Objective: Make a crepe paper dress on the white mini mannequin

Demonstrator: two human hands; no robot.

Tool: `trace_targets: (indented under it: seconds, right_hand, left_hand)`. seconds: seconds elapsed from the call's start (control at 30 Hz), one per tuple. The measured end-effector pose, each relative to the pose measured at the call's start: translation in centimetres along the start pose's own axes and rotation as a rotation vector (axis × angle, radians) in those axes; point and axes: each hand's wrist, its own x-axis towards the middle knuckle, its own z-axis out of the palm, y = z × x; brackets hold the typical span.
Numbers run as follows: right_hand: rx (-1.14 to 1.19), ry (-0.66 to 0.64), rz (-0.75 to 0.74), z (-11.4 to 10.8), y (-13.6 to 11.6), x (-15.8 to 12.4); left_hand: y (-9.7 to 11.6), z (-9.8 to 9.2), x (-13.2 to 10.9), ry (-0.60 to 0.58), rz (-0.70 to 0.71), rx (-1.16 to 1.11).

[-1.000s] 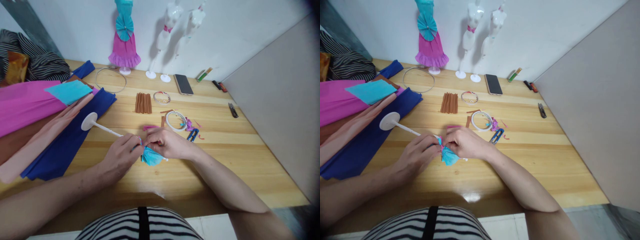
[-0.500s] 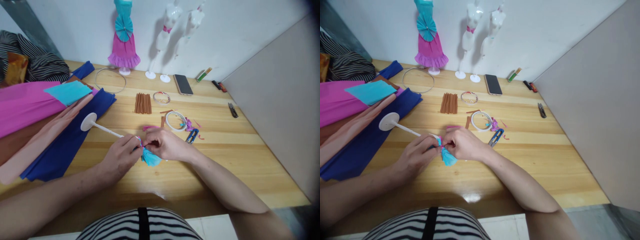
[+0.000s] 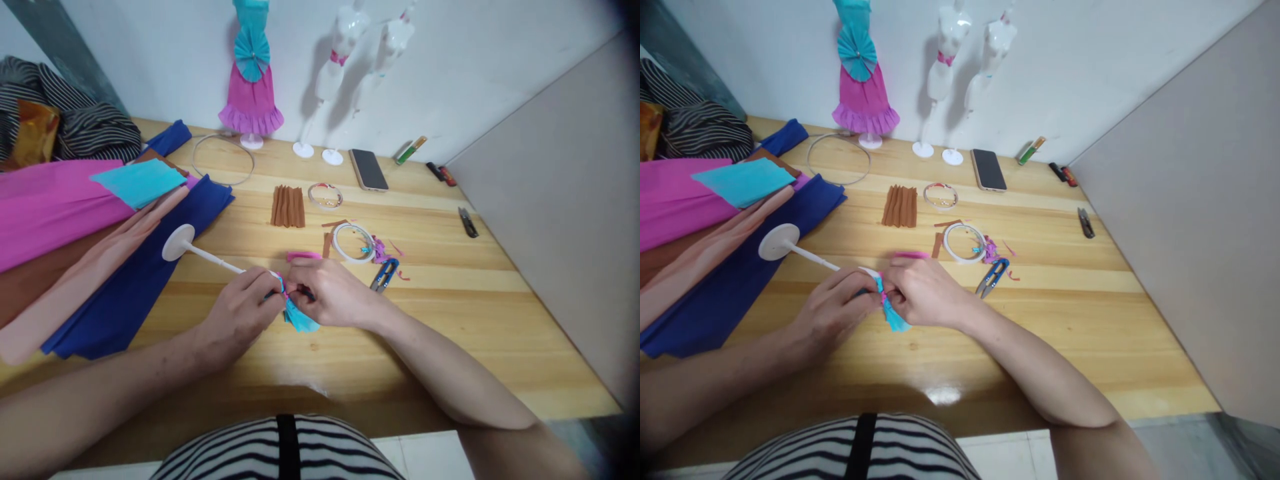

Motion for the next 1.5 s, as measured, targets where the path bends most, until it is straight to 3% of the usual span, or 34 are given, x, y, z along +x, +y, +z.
trace_targets:
  seconds: [0.23,0.4,0.77,1.2,1.5]
  right_hand:
    - [0.113,-0.021,-0.013,-0.4,0.1,-0.2]
    - [0.109,-0.023,0.043,-0.6,0.1,-0.3]
    - [0.124,-0.053,-0.008,-0.5,0.4,-0.1]
    - [0.052,-0.054,0.023,-0.5,0.2,-0.1]
    - [0.036,-0.043,0.024,-0.5,0.3,-0.1]
  left_hand:
    - [-0.2,0.0,0.1,-0.009,0.004,-0.005]
    - [-0.1,-0.1,0.1,-0.014,-0.001,0.017]
    - [0.2,-0.6,0.4,-0.057,0.032,0.082]
    - [0.2,-0.9,0.3,-0.291,0.061,0.155]
    - [-0.3,-1.1,0.7,-0.241,-0.016,-0.006]
